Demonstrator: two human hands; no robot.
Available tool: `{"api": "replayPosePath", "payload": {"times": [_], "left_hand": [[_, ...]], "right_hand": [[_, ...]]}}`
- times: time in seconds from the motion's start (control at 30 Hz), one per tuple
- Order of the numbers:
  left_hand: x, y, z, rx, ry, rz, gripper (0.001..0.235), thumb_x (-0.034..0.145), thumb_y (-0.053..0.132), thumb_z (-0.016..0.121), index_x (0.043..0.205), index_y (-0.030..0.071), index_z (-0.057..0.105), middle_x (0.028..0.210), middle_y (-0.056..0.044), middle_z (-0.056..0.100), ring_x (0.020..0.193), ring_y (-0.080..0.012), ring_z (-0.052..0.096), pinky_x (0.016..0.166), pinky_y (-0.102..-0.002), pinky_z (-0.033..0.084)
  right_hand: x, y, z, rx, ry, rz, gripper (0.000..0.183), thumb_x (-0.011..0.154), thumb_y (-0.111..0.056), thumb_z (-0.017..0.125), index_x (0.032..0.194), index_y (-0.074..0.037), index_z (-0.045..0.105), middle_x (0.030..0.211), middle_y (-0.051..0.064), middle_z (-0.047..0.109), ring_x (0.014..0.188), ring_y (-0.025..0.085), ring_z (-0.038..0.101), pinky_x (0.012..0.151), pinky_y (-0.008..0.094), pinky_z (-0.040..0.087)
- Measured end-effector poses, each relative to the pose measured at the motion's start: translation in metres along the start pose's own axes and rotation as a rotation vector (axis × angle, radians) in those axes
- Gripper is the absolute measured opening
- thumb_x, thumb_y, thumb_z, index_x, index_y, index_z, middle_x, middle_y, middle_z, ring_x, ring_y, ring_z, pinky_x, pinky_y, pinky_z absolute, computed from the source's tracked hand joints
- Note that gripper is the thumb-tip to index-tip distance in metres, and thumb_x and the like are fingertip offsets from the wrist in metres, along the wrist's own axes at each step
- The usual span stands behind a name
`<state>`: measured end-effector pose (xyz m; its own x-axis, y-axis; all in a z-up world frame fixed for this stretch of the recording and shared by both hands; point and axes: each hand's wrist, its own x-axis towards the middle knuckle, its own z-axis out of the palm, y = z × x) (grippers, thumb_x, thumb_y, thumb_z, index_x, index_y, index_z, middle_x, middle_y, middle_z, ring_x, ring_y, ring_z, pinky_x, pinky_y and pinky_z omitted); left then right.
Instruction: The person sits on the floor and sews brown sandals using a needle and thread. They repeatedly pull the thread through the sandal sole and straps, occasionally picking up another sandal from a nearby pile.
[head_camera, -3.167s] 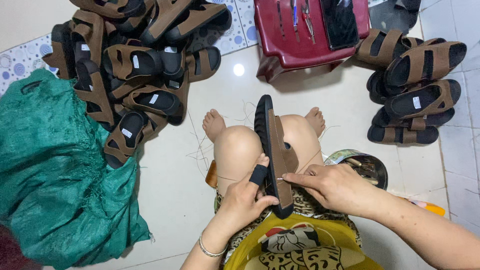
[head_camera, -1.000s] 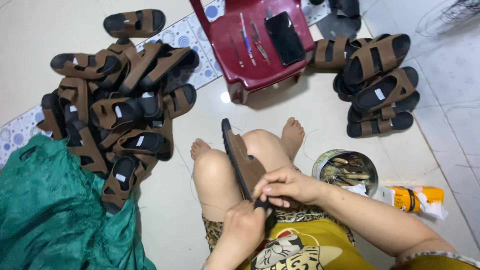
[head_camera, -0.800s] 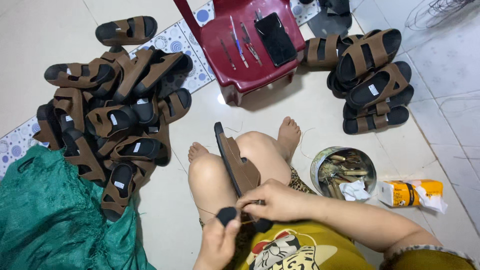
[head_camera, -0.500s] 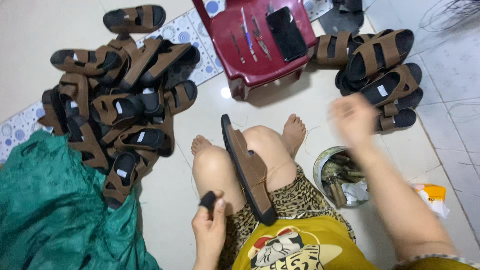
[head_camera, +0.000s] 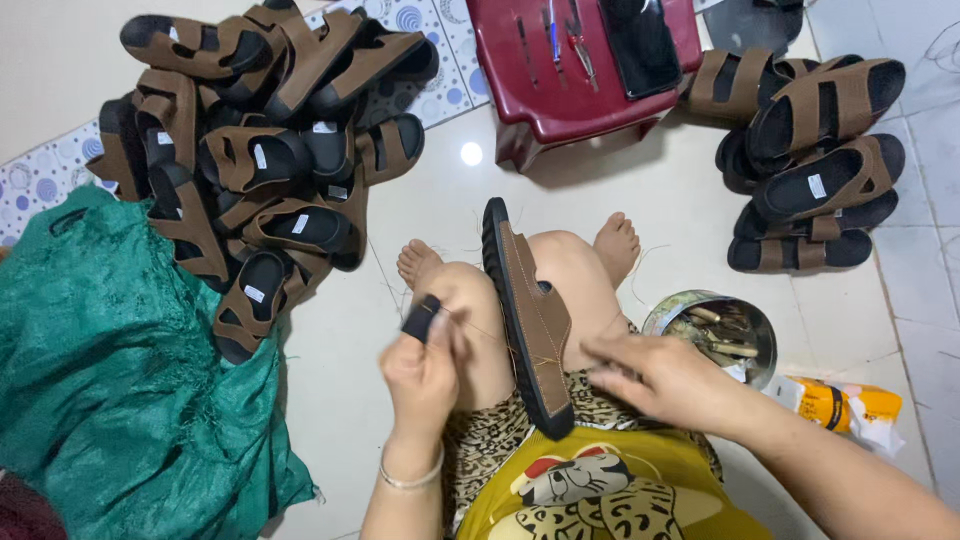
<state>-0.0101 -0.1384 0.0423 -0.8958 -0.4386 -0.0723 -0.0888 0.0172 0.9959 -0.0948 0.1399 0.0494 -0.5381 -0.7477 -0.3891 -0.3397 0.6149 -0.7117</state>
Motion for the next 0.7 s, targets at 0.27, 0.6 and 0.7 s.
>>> {"api": "replayPosePath", "payload": {"times": [0.27, 0.6, 0.7], "left_hand": [[0.037, 0.003, -0.031, 0.020, 0.322, 0.005, 0.027, 0.107, 0.011, 0.050, 0.122, -0.006, 0.065, 0.094, -0.019, 0.079, 0.083, -0.0197, 0.073, 0.086, -0.033, 0.061], [0.030, -0.073, -0.076, -0.953, 0.200, -0.318, 0.028, 0.107, 0.016, 0.048, 0.123, 0.000, 0.065, 0.072, -0.016, 0.058, 0.069, -0.0291, 0.058, 0.078, -0.050, 0.056], [0.029, -0.073, -0.077, -1.027, 0.186, -0.346, 0.029, 0.107, 0.017, 0.046, 0.118, 0.002, 0.069, 0.053, -0.001, 0.033, 0.047, -0.0174, 0.033, 0.057, -0.037, 0.043]], "right_hand": [[0.013, -0.009, 0.007, 0.308, 0.277, 0.011, 0.014, 0.086, -0.019, 0.076, 0.097, -0.019, 0.085, 0.101, 0.003, 0.080, 0.092, 0.020, 0.076, 0.079, 0.036, 0.061], [0.013, -0.034, -0.017, 0.255, -0.096, -0.006, 0.013, 0.092, -0.021, 0.069, 0.094, -0.020, 0.082, 0.086, 0.003, 0.080, 0.079, 0.022, 0.076, 0.068, 0.034, 0.062], [0.033, -0.040, -0.011, 0.614, -0.004, -0.159, 0.019, 0.096, -0.021, 0.062, 0.096, -0.016, 0.081, 0.113, 0.013, 0.072, 0.102, 0.029, 0.069, 0.084, 0.045, 0.056]]}}
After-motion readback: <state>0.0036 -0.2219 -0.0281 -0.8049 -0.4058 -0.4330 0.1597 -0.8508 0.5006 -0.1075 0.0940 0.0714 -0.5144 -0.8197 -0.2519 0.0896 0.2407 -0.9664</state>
